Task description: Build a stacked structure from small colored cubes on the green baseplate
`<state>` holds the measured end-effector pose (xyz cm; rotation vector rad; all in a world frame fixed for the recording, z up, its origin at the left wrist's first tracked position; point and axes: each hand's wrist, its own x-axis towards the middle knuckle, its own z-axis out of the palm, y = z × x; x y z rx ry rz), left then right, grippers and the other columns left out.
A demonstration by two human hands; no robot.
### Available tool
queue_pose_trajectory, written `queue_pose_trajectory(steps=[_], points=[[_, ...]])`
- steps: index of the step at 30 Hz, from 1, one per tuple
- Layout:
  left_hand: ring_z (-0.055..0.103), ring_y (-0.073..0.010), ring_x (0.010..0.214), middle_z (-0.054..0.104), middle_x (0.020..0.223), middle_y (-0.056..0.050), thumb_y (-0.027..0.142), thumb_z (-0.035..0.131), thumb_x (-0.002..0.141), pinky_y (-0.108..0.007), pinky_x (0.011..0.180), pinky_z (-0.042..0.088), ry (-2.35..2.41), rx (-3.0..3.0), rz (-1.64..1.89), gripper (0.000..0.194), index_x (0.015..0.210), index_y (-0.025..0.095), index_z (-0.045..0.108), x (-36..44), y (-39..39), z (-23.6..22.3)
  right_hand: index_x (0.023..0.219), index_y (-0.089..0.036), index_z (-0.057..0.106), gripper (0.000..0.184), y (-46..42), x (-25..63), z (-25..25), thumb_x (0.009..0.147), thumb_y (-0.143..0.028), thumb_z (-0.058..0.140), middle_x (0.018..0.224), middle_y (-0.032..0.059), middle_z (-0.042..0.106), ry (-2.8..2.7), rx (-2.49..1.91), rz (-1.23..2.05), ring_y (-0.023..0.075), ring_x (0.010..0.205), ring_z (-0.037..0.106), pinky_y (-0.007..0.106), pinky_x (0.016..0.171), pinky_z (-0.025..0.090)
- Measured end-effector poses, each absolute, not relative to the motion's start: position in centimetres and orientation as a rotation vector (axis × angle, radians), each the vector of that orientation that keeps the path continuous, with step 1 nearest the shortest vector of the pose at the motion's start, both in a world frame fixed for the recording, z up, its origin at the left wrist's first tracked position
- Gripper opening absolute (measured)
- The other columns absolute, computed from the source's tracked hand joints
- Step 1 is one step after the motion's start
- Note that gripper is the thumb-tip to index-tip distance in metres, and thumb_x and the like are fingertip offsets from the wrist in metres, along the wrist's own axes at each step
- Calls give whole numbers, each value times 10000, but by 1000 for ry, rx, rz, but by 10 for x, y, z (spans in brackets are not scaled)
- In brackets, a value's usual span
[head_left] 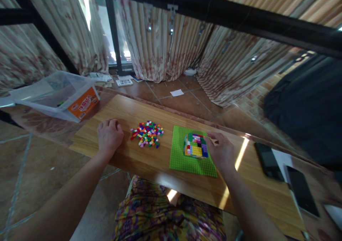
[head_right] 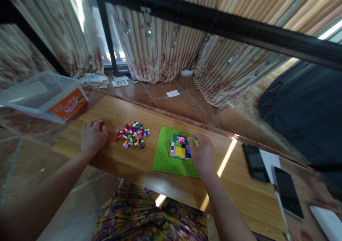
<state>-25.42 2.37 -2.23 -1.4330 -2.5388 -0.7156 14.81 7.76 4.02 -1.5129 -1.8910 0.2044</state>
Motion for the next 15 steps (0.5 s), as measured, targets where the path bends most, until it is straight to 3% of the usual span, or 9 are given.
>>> queue_pose_trajectory(steps=[4,15], points=[[568,-326,1168,648,1222,-163,309,404,894,-479,1045,414,-2532,-1435,-727,374,1125,155,655,-255,24,-22,948,-187,754,402,83,147,29,851,-534,575,1013,133,738,-1845,-1513,252,294,980,657,466,905,497],[567,-331,1184,647,1230,-175,303,405,900,-483,1052,416,-2535,-1433,-697,378,1131,141,657,-256,24,-24,948,-191,793,395,88,144,20,789,-517,636,955,91,786,-1711,-1630,610,252,861,715,378,813,531]])
